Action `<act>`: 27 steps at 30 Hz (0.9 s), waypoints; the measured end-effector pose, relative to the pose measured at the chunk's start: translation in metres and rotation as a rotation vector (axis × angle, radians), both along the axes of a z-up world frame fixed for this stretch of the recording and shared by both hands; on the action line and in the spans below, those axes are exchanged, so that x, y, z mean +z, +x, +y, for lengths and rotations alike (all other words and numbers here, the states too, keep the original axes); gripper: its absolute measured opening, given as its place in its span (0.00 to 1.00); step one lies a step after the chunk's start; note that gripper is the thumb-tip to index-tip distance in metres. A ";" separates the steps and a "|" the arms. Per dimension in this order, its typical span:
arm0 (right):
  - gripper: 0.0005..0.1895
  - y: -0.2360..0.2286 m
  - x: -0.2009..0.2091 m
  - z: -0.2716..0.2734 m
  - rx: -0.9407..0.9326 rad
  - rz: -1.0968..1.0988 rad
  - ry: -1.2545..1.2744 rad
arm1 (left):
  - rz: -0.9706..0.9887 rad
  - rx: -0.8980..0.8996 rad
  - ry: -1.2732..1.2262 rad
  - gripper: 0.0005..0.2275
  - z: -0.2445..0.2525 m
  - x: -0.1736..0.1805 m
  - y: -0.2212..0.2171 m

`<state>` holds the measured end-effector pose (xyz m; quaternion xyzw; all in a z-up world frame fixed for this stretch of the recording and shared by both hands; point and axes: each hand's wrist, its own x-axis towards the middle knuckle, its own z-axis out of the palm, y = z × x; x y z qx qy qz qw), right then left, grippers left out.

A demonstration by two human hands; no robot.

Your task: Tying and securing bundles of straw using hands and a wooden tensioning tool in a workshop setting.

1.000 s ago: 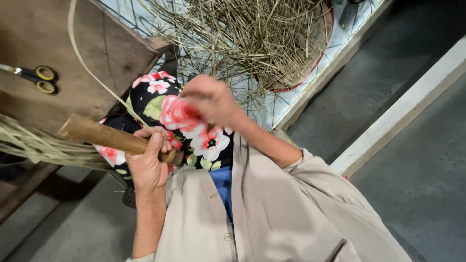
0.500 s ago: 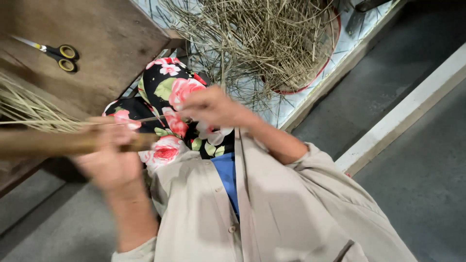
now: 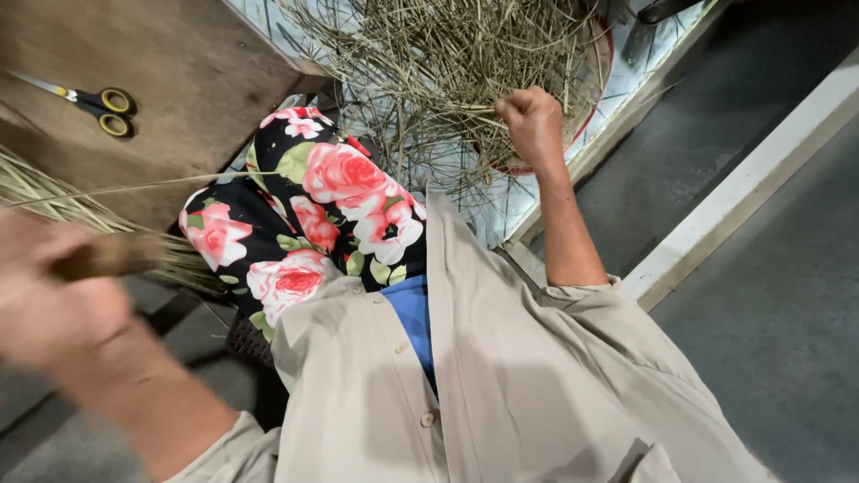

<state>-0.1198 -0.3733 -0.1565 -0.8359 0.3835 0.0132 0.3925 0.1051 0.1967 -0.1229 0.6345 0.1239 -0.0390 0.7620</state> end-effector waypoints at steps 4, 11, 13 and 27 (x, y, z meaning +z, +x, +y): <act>0.10 0.043 0.083 0.028 -0.516 -0.169 1.086 | 0.039 -0.036 0.284 0.09 -0.199 0.126 -0.053; 0.03 0.079 0.081 0.070 -0.420 -0.417 1.588 | 0.254 0.028 -0.023 0.08 -0.228 0.086 -0.081; 0.04 0.087 0.083 0.080 -0.344 -0.420 1.597 | 0.197 -0.048 -0.076 0.09 -0.227 0.093 -0.082; 0.07 0.115 0.120 0.162 -0.048 -0.817 0.845 | 0.479 -0.435 -0.174 0.07 -0.251 0.130 -0.110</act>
